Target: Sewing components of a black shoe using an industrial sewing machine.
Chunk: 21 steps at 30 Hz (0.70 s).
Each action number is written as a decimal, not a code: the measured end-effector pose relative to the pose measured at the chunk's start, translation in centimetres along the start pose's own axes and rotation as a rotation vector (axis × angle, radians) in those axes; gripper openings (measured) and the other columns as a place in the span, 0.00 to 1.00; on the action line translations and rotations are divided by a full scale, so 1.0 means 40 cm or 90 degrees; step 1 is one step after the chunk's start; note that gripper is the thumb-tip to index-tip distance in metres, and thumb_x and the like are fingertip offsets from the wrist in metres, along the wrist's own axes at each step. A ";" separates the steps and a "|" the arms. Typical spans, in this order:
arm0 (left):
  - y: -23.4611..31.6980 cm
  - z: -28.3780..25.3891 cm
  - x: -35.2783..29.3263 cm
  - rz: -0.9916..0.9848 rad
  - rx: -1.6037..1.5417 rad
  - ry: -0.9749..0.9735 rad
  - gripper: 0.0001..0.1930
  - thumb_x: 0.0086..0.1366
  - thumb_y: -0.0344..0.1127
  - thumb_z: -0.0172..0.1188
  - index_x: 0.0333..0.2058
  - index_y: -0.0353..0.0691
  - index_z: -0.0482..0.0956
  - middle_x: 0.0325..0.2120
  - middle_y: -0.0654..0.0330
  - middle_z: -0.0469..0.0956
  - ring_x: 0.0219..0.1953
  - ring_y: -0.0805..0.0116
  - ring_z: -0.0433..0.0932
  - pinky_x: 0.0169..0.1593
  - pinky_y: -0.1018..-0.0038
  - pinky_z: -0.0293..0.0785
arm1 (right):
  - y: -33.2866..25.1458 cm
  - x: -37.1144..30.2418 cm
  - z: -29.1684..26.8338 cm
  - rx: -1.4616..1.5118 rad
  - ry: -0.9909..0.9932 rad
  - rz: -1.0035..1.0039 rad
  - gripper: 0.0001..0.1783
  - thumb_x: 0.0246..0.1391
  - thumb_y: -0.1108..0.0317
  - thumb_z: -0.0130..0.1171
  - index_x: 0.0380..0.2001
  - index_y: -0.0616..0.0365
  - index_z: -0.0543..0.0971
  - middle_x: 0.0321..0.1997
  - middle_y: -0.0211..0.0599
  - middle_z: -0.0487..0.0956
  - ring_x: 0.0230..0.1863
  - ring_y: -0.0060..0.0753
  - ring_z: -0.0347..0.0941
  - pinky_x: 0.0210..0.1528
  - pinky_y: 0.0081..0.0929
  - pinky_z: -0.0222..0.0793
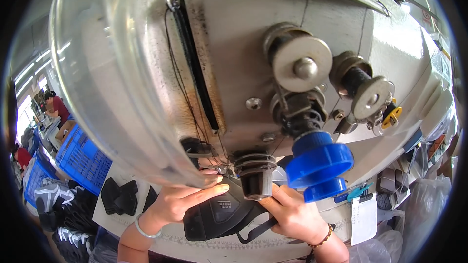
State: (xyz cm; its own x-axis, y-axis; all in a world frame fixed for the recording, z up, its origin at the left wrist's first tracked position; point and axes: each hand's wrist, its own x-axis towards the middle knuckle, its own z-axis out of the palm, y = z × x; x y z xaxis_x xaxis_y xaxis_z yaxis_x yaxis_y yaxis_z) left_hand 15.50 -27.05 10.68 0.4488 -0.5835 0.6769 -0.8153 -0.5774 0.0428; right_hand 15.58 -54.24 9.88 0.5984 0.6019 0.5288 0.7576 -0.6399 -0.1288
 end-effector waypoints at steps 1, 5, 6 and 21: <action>0.000 0.000 0.000 0.005 0.000 0.004 0.21 0.59 0.29 0.56 0.52 0.43 0.80 0.50 0.62 0.78 0.54 0.67 0.77 0.52 0.73 0.75 | 0.000 -0.001 0.001 -0.004 -0.016 0.011 0.42 0.25 0.74 0.64 0.55 0.44 0.79 0.57 0.28 0.78 0.45 0.27 0.80 0.33 0.25 0.77; -0.002 -0.001 0.002 -0.003 -0.011 -0.003 0.21 0.60 0.32 0.54 0.53 0.42 0.79 0.50 0.62 0.78 0.53 0.66 0.77 0.53 0.71 0.74 | 0.003 -0.001 0.001 -0.007 -0.005 0.012 0.41 0.26 0.74 0.64 0.55 0.43 0.79 0.57 0.27 0.77 0.45 0.27 0.80 0.33 0.26 0.76; -0.002 0.000 0.003 0.001 -0.009 -0.002 0.21 0.60 0.33 0.54 0.53 0.42 0.79 0.50 0.62 0.78 0.53 0.66 0.77 0.54 0.71 0.74 | 0.004 0.000 0.001 -0.003 -0.007 0.013 0.42 0.26 0.74 0.64 0.55 0.43 0.79 0.57 0.26 0.77 0.45 0.27 0.79 0.33 0.26 0.76; 0.005 0.005 0.003 0.011 0.009 0.019 0.21 0.59 0.31 0.55 0.53 0.41 0.79 0.49 0.61 0.78 0.53 0.65 0.77 0.54 0.70 0.74 | 0.012 0.008 -0.013 0.024 -0.037 0.014 0.43 0.28 0.73 0.62 0.58 0.39 0.76 0.57 0.24 0.77 0.48 0.28 0.79 0.39 0.30 0.76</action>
State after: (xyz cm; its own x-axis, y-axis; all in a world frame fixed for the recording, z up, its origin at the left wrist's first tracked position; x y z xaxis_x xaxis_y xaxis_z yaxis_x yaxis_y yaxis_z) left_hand 15.44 -27.34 10.62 0.4236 -0.5767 0.6985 -0.8173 -0.5759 0.0202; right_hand 15.99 -54.60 10.43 0.6286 0.6153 0.4757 0.7526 -0.6354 -0.1727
